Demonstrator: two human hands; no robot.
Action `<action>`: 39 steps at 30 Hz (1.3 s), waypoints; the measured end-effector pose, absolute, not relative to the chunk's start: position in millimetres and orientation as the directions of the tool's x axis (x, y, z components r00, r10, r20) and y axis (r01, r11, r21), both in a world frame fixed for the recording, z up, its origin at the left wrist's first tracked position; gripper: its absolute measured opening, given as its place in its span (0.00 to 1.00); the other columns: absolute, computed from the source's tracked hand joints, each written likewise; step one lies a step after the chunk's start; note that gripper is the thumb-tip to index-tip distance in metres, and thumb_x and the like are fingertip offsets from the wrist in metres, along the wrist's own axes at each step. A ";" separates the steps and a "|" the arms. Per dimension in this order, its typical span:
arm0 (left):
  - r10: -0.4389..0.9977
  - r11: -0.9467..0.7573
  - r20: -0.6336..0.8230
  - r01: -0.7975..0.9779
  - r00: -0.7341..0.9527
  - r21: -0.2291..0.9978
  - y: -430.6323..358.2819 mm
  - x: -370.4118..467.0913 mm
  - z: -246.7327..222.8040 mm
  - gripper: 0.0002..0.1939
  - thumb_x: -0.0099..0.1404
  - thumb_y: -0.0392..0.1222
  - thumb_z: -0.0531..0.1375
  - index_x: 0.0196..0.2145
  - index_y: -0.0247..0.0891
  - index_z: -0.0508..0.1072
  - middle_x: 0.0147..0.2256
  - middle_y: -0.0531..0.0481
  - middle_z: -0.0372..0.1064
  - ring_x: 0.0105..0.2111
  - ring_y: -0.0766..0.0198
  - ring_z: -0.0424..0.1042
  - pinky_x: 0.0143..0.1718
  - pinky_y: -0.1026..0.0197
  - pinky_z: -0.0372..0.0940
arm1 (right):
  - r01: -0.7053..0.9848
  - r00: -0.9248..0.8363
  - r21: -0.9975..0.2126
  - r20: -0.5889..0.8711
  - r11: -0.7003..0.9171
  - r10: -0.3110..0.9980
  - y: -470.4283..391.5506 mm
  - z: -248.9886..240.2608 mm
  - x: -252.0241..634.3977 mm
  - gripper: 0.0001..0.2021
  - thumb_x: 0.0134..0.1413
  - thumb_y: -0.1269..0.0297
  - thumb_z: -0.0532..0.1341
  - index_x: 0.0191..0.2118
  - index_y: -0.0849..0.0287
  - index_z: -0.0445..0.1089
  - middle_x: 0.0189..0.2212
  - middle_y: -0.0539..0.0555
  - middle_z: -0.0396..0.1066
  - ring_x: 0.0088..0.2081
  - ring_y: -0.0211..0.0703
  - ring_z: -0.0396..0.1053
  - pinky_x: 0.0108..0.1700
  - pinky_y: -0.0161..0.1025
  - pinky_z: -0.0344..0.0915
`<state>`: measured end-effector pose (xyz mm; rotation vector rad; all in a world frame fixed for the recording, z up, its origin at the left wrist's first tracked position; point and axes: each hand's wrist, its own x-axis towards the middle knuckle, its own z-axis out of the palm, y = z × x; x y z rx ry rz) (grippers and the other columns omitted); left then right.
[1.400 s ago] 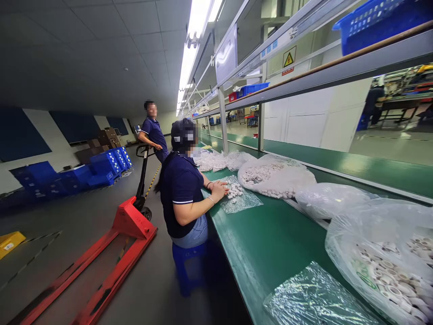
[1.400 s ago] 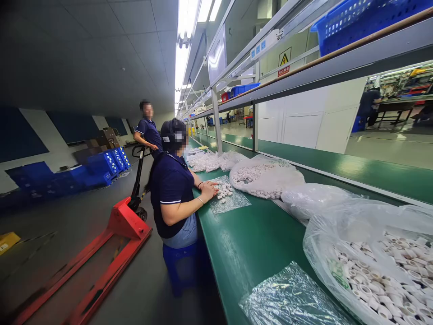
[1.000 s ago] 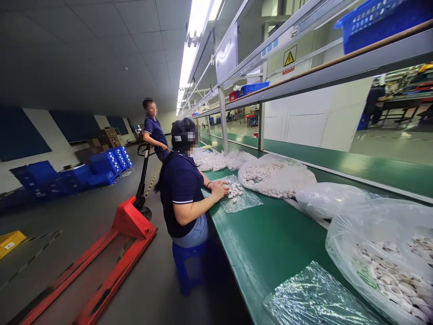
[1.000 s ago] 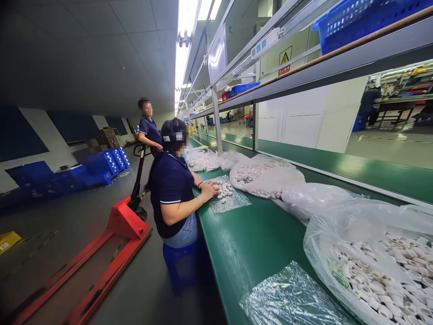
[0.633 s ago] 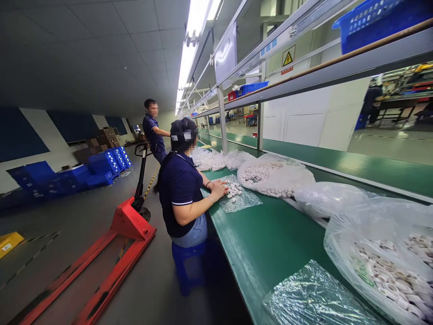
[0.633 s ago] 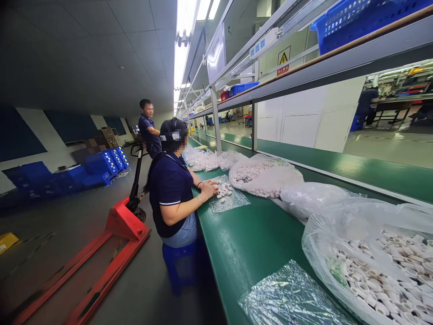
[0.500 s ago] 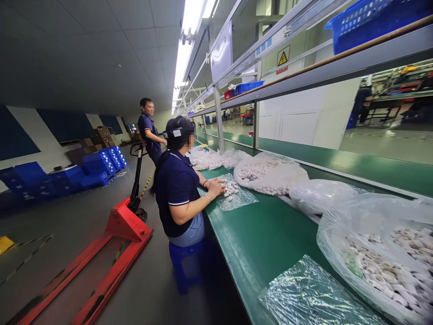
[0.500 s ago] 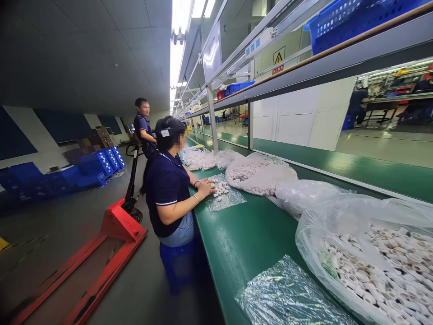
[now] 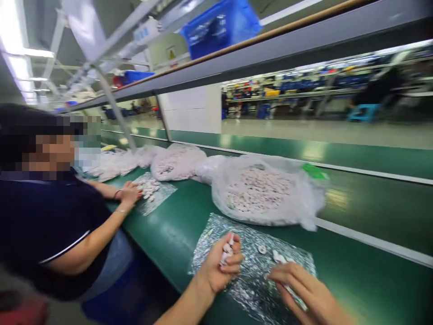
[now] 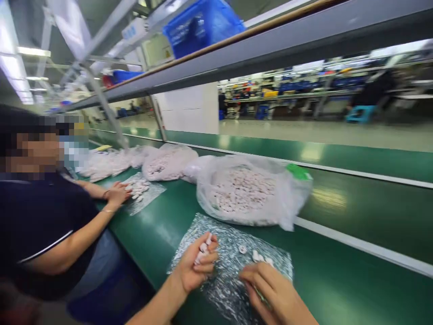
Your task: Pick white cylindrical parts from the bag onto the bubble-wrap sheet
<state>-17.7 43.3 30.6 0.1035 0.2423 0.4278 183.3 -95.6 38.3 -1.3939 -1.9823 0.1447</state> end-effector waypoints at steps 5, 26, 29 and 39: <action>0.357 0.820 -0.165 -0.224 0.919 0.527 86.2 1.8 35.8 0.12 0.68 0.44 0.60 0.39 0.30 0.70 0.26 0.56 0.55 0.16 0.79 0.48 0.10 0.76 0.40 | 0.789 0.239 -0.613 0.366 0.040 0.900 -97.0 51.7 214.3 0.10 0.67 0.60 0.52 0.46 0.52 0.68 0.39 0.54 0.73 0.40 0.45 0.73 0.40 0.39 0.72; 0.381 0.715 -0.249 -0.113 0.890 0.690 94.2 10.3 4.2 0.16 0.64 0.50 0.63 0.38 0.32 0.70 0.28 0.55 0.60 0.15 0.79 0.51 0.10 0.73 0.43 | 0.954 0.126 -0.299 0.368 -0.011 0.921 -105.6 6.0 218.0 0.14 0.67 0.70 0.49 0.47 0.53 0.70 0.41 0.58 0.66 0.41 0.49 0.67 0.39 0.44 0.68; 0.391 0.717 -0.262 -0.113 0.882 0.688 92.8 11.6 3.2 0.16 0.63 0.50 0.64 0.38 0.32 0.70 0.27 0.55 0.60 0.15 0.79 0.51 0.10 0.73 0.41 | 0.962 0.113 -0.272 0.376 -0.007 0.920 -105.5 5.8 214.0 0.14 0.66 0.71 0.49 0.47 0.54 0.70 0.42 0.59 0.66 0.42 0.50 0.67 0.40 0.46 0.68; 0.378 0.715 -0.259 -0.103 0.889 0.691 90.5 11.4 6.3 0.16 0.66 0.50 0.61 0.39 0.31 0.70 0.28 0.55 0.60 0.16 0.78 0.51 0.11 0.72 0.41 | 0.987 0.042 -0.163 0.330 0.013 0.943 -95.1 0.9 203.3 0.18 0.66 0.65 0.55 0.59 0.51 0.64 0.57 0.61 0.62 0.56 0.58 0.59 0.52 0.57 0.66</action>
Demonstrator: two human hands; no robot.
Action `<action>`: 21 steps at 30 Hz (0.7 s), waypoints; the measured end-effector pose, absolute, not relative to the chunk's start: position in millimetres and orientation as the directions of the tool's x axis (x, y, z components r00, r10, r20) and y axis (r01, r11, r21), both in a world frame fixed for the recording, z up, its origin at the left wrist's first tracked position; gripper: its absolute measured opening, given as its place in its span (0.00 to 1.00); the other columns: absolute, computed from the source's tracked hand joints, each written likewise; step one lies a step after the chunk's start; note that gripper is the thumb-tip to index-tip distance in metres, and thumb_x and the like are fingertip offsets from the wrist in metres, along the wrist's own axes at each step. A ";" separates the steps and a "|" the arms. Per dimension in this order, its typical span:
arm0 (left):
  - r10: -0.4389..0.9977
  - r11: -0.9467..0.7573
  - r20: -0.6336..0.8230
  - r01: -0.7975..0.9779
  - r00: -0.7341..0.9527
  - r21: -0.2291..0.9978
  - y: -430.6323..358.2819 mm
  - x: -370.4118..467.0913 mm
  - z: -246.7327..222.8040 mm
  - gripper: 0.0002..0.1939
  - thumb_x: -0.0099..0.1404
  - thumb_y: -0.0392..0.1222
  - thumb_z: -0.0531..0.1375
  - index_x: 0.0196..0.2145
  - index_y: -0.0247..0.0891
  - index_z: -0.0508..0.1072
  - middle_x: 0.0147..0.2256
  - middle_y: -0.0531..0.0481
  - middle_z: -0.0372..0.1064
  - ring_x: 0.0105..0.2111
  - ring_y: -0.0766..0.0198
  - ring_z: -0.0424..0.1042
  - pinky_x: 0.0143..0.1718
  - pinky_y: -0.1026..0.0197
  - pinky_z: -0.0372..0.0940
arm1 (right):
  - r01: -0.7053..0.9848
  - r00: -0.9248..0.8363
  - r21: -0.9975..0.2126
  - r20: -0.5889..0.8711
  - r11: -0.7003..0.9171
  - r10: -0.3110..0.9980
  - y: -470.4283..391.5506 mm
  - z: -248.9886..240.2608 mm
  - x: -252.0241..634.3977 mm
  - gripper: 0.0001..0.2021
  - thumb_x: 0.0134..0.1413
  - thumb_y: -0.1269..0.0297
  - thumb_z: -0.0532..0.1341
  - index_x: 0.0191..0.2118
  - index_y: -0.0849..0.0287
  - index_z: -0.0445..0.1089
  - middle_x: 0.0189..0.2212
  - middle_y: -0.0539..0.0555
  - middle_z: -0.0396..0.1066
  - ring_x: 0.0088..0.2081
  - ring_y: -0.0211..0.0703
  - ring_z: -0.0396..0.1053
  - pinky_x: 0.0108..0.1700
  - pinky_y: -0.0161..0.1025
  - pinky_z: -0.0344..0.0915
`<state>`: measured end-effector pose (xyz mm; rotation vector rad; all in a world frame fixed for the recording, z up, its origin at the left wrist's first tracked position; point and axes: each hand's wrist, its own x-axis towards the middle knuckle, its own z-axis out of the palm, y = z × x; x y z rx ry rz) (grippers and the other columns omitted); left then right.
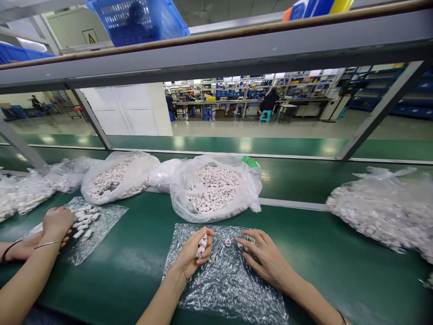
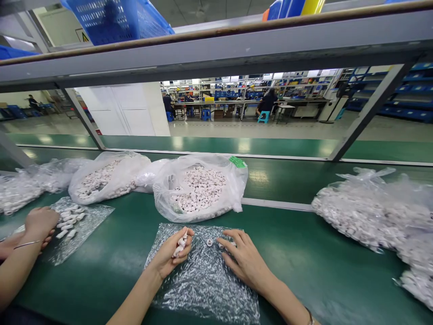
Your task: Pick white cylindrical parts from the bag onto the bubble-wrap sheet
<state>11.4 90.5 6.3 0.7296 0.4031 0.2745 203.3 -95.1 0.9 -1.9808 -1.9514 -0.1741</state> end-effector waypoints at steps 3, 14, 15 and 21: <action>0.372 0.695 -0.249 -0.090 0.894 0.713 86.9 12.1 6.5 0.17 0.66 0.52 0.60 0.40 0.32 0.71 0.28 0.54 0.61 0.16 0.78 0.51 0.11 0.71 0.40 | 0.989 -0.040 -0.126 0.302 0.081 0.953 -85.3 5.5 197.0 0.21 0.65 0.62 0.58 0.62 0.50 0.60 0.60 0.60 0.59 0.58 0.59 0.58 0.54 0.59 0.64; 0.357 0.590 -0.233 -0.025 0.904 0.807 83.9 11.0 9.3 0.16 0.67 0.52 0.58 0.40 0.34 0.70 0.29 0.54 0.61 0.16 0.77 0.52 0.12 0.70 0.41 | 0.983 -0.002 -0.172 0.344 0.065 0.939 -57.8 14.9 191.3 0.08 0.66 0.67 0.56 0.48 0.56 0.68 0.42 0.57 0.69 0.43 0.51 0.66 0.42 0.47 0.65; 0.359 0.585 -0.229 -0.027 0.905 0.810 83.7 10.8 8.8 0.17 0.67 0.53 0.58 0.39 0.34 0.70 0.29 0.54 0.61 0.16 0.77 0.52 0.12 0.70 0.41 | 0.984 -0.009 -0.162 0.336 0.067 0.942 -54.9 14.7 191.3 0.06 0.65 0.68 0.56 0.46 0.57 0.68 0.39 0.56 0.70 0.41 0.51 0.66 0.41 0.46 0.65; 0.373 0.564 -0.233 -0.020 0.898 0.826 80.1 11.4 9.5 0.19 0.66 0.55 0.59 0.39 0.34 0.70 0.29 0.54 0.61 0.16 0.77 0.51 0.12 0.70 0.40 | 0.999 -0.047 0.018 0.363 0.044 0.931 -42.2 4.7 196.2 0.04 0.64 0.70 0.56 0.39 0.59 0.68 0.36 0.57 0.70 0.38 0.52 0.65 0.40 0.47 0.62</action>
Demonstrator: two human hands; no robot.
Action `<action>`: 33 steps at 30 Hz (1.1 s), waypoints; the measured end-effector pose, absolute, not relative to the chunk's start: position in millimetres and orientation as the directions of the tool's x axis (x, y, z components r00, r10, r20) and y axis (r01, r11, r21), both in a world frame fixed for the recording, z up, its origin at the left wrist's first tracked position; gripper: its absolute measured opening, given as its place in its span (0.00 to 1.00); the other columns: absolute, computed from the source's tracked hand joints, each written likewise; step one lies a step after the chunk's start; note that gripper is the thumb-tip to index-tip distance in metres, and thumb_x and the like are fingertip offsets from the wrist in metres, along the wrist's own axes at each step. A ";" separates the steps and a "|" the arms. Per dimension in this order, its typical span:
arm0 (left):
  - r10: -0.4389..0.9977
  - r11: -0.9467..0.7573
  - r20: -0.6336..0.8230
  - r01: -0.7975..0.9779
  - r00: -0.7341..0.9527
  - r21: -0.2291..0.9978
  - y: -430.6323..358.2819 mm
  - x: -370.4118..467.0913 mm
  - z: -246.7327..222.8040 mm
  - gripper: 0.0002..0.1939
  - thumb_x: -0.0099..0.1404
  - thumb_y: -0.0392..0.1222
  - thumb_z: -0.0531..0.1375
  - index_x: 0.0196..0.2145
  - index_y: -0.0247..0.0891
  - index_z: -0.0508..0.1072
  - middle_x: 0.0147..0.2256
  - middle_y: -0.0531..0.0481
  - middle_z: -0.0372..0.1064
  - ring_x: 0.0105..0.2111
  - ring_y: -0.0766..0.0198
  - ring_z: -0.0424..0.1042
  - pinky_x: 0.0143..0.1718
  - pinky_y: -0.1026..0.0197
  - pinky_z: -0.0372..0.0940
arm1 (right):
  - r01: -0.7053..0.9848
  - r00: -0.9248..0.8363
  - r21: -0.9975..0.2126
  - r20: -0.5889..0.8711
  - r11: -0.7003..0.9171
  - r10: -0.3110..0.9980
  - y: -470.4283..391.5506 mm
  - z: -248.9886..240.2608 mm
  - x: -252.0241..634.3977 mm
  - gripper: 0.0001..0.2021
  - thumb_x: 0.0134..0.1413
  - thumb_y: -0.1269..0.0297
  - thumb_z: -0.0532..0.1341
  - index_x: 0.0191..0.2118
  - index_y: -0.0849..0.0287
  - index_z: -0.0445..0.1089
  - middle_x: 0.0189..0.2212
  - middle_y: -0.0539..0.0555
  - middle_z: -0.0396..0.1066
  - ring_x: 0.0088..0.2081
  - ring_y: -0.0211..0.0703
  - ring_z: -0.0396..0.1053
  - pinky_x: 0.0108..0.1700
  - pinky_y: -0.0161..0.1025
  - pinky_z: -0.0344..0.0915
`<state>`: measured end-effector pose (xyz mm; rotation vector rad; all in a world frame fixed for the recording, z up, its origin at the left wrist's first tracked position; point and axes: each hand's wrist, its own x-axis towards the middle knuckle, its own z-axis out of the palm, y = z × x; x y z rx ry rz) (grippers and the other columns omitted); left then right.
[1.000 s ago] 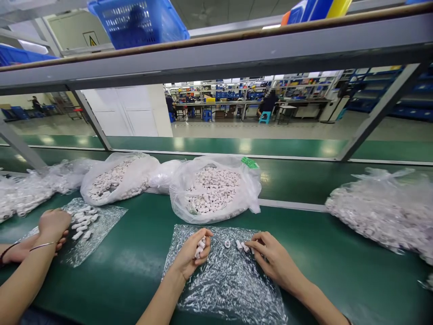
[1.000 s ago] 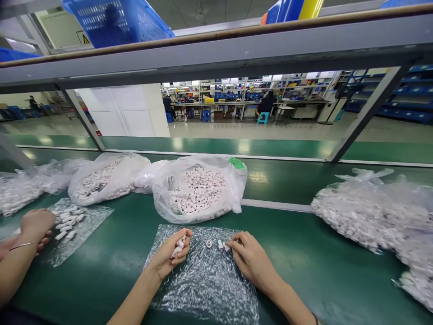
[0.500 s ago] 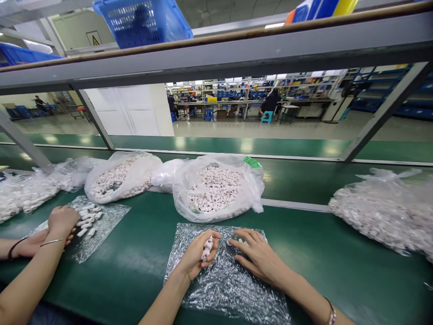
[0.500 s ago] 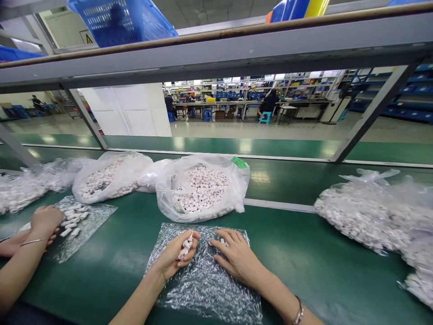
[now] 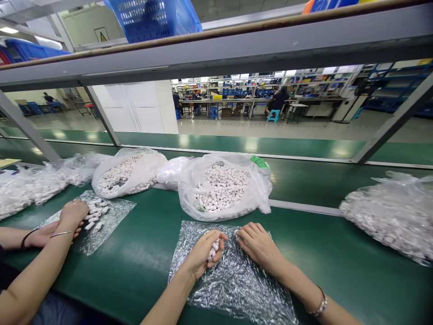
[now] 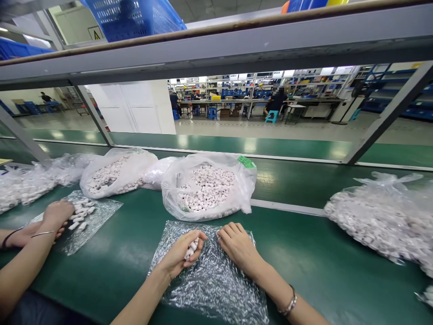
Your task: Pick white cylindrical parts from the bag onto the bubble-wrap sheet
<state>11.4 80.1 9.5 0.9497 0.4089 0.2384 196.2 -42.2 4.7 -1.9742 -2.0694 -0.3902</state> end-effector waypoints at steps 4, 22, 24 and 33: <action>0.349 0.542 -0.259 0.031 0.901 0.840 74.9 13.1 16.3 0.20 0.65 0.57 0.59 0.39 0.34 0.70 0.28 0.54 0.62 0.16 0.77 0.52 0.12 0.70 0.41 | 0.990 -0.022 -0.122 0.350 0.069 0.936 -46.1 9.6 195.8 0.03 0.64 0.65 0.59 0.39 0.58 0.68 0.37 0.56 0.70 0.40 0.52 0.66 0.41 0.47 0.62; 0.309 0.771 -0.315 -0.043 0.897 0.635 79.1 17.5 4.6 0.17 0.70 0.51 0.56 0.42 0.30 0.70 0.27 0.53 0.63 0.14 0.77 0.53 0.10 0.73 0.41 | 0.675 0.237 -0.738 0.227 0.008 0.944 -49.4 30.8 191.8 0.10 0.67 0.56 0.55 0.43 0.53 0.71 0.39 0.53 0.71 0.42 0.47 0.68 0.44 0.42 0.67; 0.326 0.846 -0.336 -0.113 0.884 0.521 86.8 16.6 6.2 0.17 0.73 0.47 0.51 0.41 0.28 0.70 0.28 0.52 0.62 0.16 0.77 0.54 0.10 0.74 0.43 | 0.711 0.243 -0.704 0.254 0.007 0.936 -49.3 30.0 198.1 0.11 0.68 0.56 0.54 0.42 0.53 0.71 0.40 0.54 0.72 0.45 0.48 0.68 0.47 0.44 0.66; 0.332 0.943 -0.433 -0.312 0.838 0.120 95.4 4.2 25.9 0.10 0.72 0.33 0.47 0.47 0.28 0.64 0.41 0.40 0.67 0.29 0.71 0.68 0.21 0.74 0.66 | 0.607 0.318 -0.790 0.134 -0.092 0.939 -55.2 48.9 222.5 0.15 0.69 0.52 0.51 0.40 0.56 0.69 0.33 0.51 0.71 0.34 0.43 0.68 0.34 0.38 0.64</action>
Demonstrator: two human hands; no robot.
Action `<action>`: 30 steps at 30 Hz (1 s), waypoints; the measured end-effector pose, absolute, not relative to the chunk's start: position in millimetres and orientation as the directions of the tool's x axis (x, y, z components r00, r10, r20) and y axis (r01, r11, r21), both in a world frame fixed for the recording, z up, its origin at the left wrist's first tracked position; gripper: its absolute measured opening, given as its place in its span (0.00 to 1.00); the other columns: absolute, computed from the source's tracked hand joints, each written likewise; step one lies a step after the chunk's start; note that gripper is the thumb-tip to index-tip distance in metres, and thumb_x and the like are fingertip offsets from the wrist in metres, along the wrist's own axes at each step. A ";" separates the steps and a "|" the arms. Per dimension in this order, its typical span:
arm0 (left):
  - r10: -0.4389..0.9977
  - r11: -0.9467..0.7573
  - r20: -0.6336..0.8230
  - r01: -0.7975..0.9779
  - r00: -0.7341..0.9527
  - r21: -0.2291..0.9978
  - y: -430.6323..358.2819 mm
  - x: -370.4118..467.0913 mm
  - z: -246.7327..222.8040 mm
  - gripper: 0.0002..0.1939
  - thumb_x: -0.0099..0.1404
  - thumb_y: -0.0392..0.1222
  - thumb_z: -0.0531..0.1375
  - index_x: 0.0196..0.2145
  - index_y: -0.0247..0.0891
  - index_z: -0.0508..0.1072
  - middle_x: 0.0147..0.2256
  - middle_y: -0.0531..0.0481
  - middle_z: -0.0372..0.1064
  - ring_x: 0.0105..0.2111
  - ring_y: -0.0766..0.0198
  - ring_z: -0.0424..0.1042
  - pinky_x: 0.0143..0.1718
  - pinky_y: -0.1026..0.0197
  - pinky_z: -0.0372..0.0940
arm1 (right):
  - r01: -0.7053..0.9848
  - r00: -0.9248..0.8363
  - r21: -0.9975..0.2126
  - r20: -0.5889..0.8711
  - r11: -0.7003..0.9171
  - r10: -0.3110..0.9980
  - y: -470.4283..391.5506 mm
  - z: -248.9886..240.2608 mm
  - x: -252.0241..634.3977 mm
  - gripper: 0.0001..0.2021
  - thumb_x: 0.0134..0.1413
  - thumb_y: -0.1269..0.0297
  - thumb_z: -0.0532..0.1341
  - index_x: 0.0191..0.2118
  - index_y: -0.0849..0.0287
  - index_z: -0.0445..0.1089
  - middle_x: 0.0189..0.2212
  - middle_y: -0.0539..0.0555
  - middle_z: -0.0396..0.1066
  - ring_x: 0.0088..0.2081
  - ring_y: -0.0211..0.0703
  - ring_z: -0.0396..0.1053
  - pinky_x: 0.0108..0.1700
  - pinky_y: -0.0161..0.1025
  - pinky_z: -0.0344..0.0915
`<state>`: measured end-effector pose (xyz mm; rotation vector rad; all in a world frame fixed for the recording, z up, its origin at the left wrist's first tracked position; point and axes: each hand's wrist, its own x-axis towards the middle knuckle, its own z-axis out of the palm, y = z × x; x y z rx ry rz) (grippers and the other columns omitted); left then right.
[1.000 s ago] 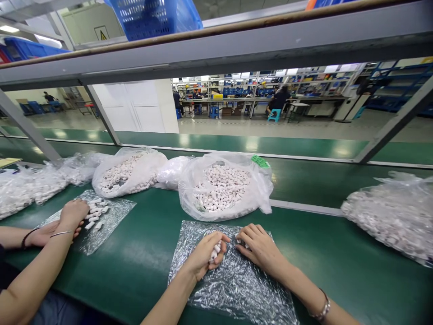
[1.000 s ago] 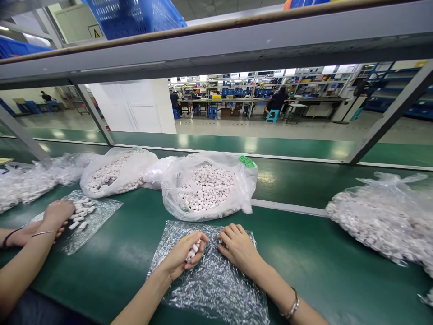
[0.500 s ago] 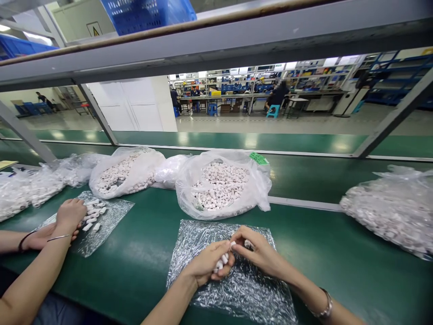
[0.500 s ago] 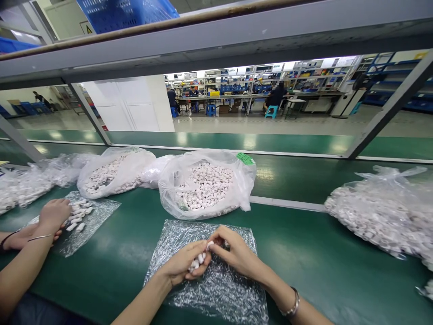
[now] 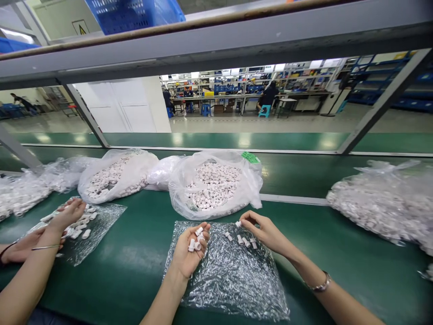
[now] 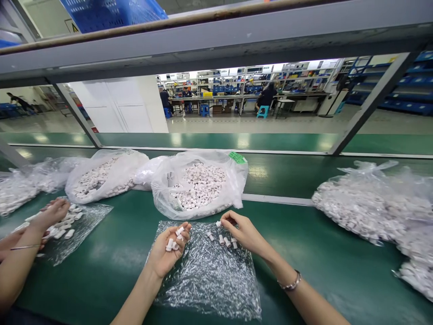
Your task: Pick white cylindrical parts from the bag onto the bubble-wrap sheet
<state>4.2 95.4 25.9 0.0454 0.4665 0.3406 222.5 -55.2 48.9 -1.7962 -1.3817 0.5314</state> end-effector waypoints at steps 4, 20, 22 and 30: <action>0.338 0.940 -0.404 -0.325 0.850 0.103 93.3 3.3 34.8 0.11 0.73 0.32 0.46 0.47 0.28 0.64 0.36 0.45 0.66 0.22 0.75 0.62 0.12 0.77 0.56 | 0.652 0.236 -0.757 0.155 -0.038 0.959 -55.5 46.1 214.9 0.14 0.69 0.53 0.52 0.41 0.55 0.70 0.37 0.53 0.71 0.38 0.45 0.68 0.39 0.40 0.66; 0.337 0.540 -0.323 0.099 0.884 0.836 50.3 21.9 20.5 0.30 0.63 0.66 0.57 0.38 0.31 0.69 0.21 0.52 0.66 0.11 0.75 0.57 0.08 0.72 0.41 | 0.721 0.089 -0.687 0.215 0.086 0.973 -52.6 43.6 172.3 0.09 0.67 0.56 0.56 0.45 0.53 0.69 0.37 0.52 0.68 0.39 0.44 0.67 0.40 0.40 0.66; 0.301 0.521 -0.320 0.126 0.898 0.844 47.5 21.9 20.9 0.31 0.62 0.67 0.57 0.39 0.31 0.70 0.19 0.53 0.64 0.11 0.74 0.57 0.08 0.72 0.41 | 0.739 0.066 -0.665 0.225 0.103 0.972 -52.8 44.0 167.9 0.08 0.68 0.58 0.56 0.44 0.54 0.69 0.37 0.52 0.67 0.39 0.44 0.66 0.40 0.41 0.66; 0.319 0.885 -0.374 -0.132 0.871 0.447 72.5 21.1 10.4 0.18 0.74 0.47 0.49 0.41 0.28 0.69 0.26 0.51 0.65 0.13 0.78 0.56 0.09 0.75 0.43 | 0.748 0.213 -0.664 0.230 -0.006 0.950 -51.3 35.0 191.4 0.09 0.67 0.59 0.55 0.38 0.55 0.69 0.35 0.52 0.67 0.38 0.44 0.68 0.40 0.41 0.67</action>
